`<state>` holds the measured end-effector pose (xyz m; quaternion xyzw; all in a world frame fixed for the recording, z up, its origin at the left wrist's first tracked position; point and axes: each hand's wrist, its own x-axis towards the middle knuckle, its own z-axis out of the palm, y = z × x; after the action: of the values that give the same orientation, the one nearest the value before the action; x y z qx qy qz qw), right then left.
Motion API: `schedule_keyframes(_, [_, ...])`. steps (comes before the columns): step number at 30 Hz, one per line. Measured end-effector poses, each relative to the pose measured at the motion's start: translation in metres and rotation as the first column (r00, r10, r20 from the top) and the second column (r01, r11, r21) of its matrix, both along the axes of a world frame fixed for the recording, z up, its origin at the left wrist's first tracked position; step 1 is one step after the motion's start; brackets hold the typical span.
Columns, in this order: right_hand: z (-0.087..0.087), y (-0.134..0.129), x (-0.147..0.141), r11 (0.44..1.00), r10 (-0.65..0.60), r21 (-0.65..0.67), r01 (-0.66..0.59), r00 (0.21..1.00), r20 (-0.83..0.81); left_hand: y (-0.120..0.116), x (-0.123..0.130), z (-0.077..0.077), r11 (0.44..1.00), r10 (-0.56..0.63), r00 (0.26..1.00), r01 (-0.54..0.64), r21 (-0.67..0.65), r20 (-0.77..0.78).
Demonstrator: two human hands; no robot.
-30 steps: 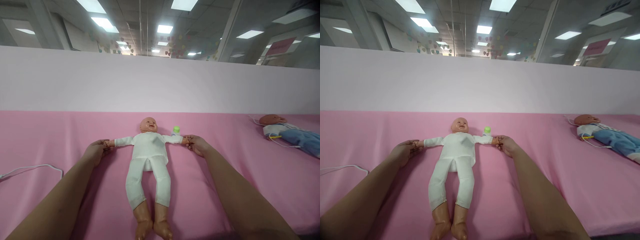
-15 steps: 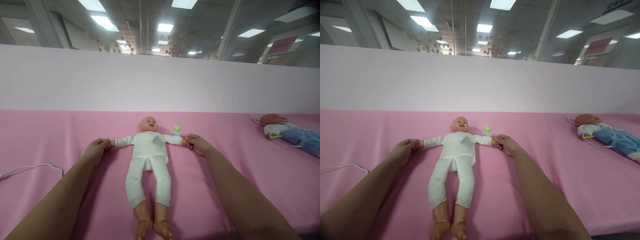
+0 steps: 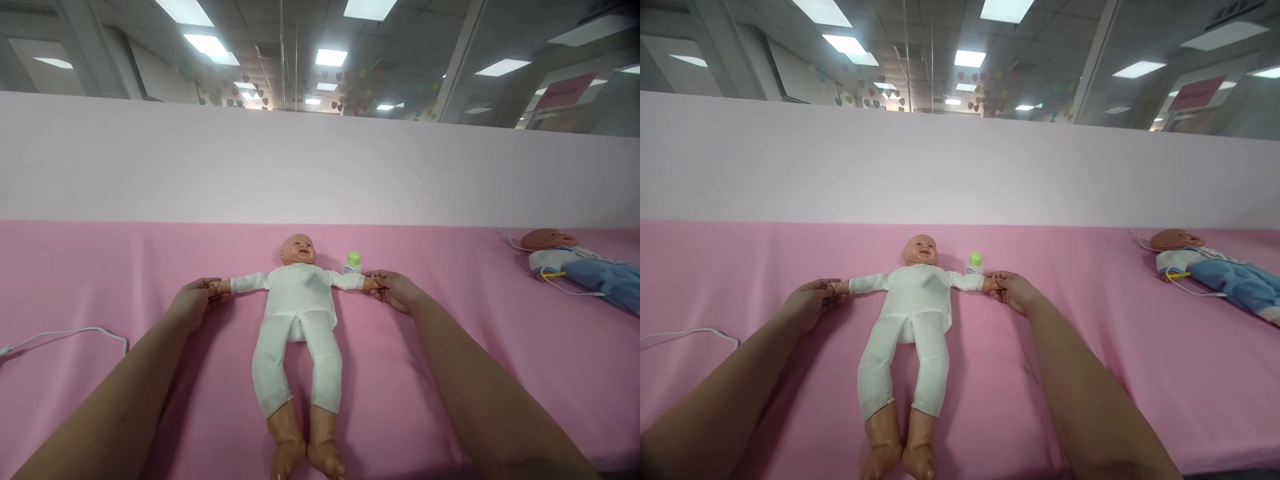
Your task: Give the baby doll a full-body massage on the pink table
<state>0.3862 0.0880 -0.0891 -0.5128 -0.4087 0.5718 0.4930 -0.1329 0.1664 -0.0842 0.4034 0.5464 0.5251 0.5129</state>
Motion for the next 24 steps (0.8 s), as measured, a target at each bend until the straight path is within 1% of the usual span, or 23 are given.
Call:
schedule_keyframes(2, [0.001,-0.003,0.004,0.993,0.115,0.021,-0.114,0.993,-0.04,0.0,0.0,0.0,1.0,0.001,1.0,-0.001,0.003,0.014])
schedule_keyframes(4, [0.001,-0.006,0.008,0.981,0.19,0.04,-0.188,0.981,-0.043,0.001,-0.001,-0.002,1.0,-0.001,1.0,0.001,0.003,0.011])
schedule_keyframes(7, [0.0,-0.006,0.011,0.976,0.215,0.037,-0.213,0.976,-0.027,0.002,-0.004,-0.004,0.999,-0.043,0.998,0.043,0.012,-0.038])
schedule_keyframes(10, [-0.001,-0.004,0.009,0.981,0.191,0.03,-0.191,0.981,0.02,0.002,-0.008,-0.006,0.995,-0.085,0.991,0.089,0.034,-0.099])
schedule_keyframes(14, [-0.002,-0.002,0.002,0.988,0.14,0.048,-0.145,0.986,0.091,0.004,-0.011,-0.011,0.995,-0.072,0.987,0.081,0.055,-0.146])
schedule_keyframes(19, [-0.002,0.0,-0.004,0.999,0.009,0.046,-0.015,0.991,0.133,0.009,-0.012,-0.015,0.998,-0.024,0.989,0.031,0.047,-0.144])
schedule_keyframes(21, [-0.002,0.001,-0.006,0.999,-0.035,0.021,0.033,0.989,0.144,0.008,-0.011,-0.013,1.0,-0.007,0.991,0.01,0.028,-0.132])
schedule_keyframes(24, [-0.001,0.002,-0.004,0.999,-0.041,-0.013,0.042,0.995,0.092,0.005,-0.006,-0.007,1.0,-0.006,0.998,0.006,0.004,-0.068])
